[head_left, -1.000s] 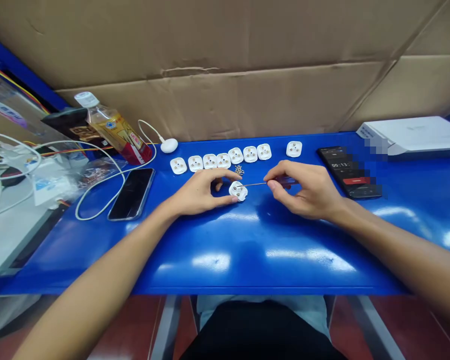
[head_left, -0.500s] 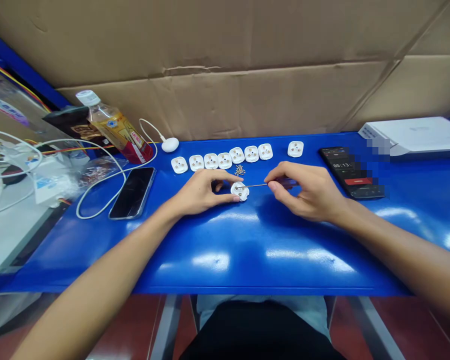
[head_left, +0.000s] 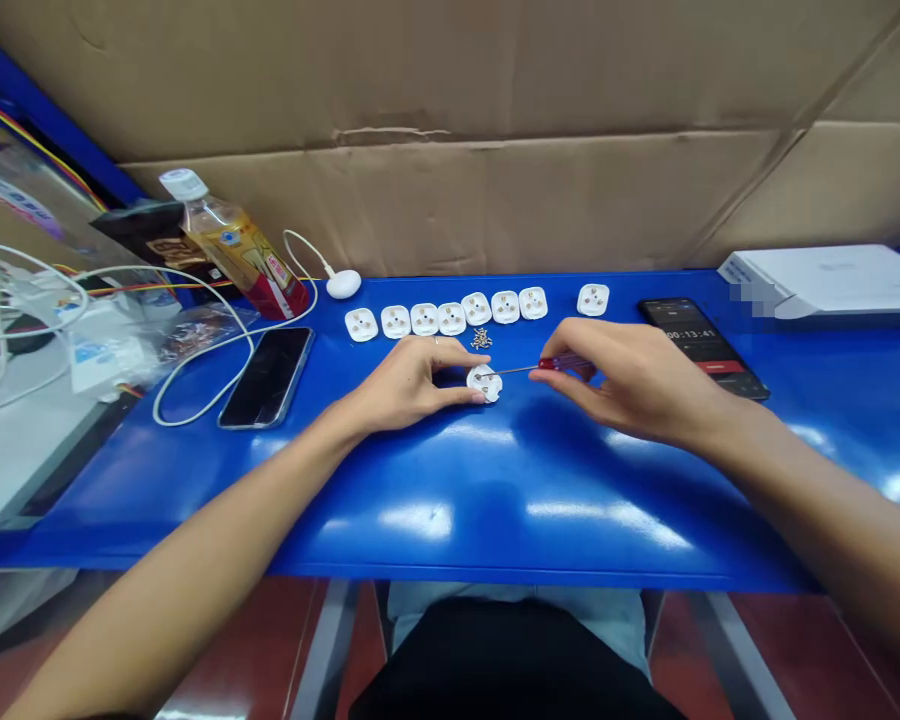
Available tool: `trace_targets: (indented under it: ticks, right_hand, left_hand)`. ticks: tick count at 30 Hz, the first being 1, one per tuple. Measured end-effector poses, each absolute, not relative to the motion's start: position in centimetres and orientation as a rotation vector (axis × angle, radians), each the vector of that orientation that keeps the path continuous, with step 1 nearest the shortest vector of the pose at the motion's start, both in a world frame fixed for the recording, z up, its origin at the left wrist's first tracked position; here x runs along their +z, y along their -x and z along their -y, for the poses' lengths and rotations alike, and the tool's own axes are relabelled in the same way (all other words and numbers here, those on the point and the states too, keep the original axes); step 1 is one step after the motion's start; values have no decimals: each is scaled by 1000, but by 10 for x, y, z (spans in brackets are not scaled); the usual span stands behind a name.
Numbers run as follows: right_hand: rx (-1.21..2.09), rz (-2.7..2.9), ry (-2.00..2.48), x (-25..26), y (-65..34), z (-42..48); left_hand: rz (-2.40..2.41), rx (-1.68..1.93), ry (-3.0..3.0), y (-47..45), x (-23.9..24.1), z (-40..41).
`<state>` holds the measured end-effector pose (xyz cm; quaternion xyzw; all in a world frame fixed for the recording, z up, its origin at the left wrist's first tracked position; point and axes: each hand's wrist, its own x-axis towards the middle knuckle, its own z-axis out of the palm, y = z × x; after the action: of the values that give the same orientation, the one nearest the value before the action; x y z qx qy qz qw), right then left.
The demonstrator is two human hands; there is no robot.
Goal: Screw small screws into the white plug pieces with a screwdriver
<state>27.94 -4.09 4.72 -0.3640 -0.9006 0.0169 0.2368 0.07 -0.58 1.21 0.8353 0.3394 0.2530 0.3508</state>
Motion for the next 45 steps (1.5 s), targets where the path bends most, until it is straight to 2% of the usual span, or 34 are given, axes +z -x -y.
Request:
trace_targets:
  ticks: [3, 9, 15, 21, 27, 33, 39, 45]
  right_hand:
    - [63, 2446, 873, 47, -278, 42]
    - [-138, 2348, 1006, 39, -277, 43]
    - [-46, 2381, 741, 38, -272, 48]
    - [-235, 2294, 878, 34, -272, 49]
    - [-52, 2326, 824, 37, -270, 49]
    - [-188, 2297, 923, 35, -271, 48]
    - [-68, 2349, 815, 36, -272, 50]
    - [-244, 2284, 907, 32, -273, 50]
  left_hand:
    - [-871, 636, -2162, -3, 14, 8]
    - [-887, 608, -2165, -2, 15, 8]
    - [-901, 631, -2163, 0, 15, 6]
    - [-908, 620, -2165, -1, 17, 8]
    - [-918, 622, -2165, -1, 15, 7]
    - [-924, 612, -2159, -2, 16, 7]
    - [-922, 606, -2166, -2, 16, 7]
    - [-920, 600, -2208, 1, 14, 6]
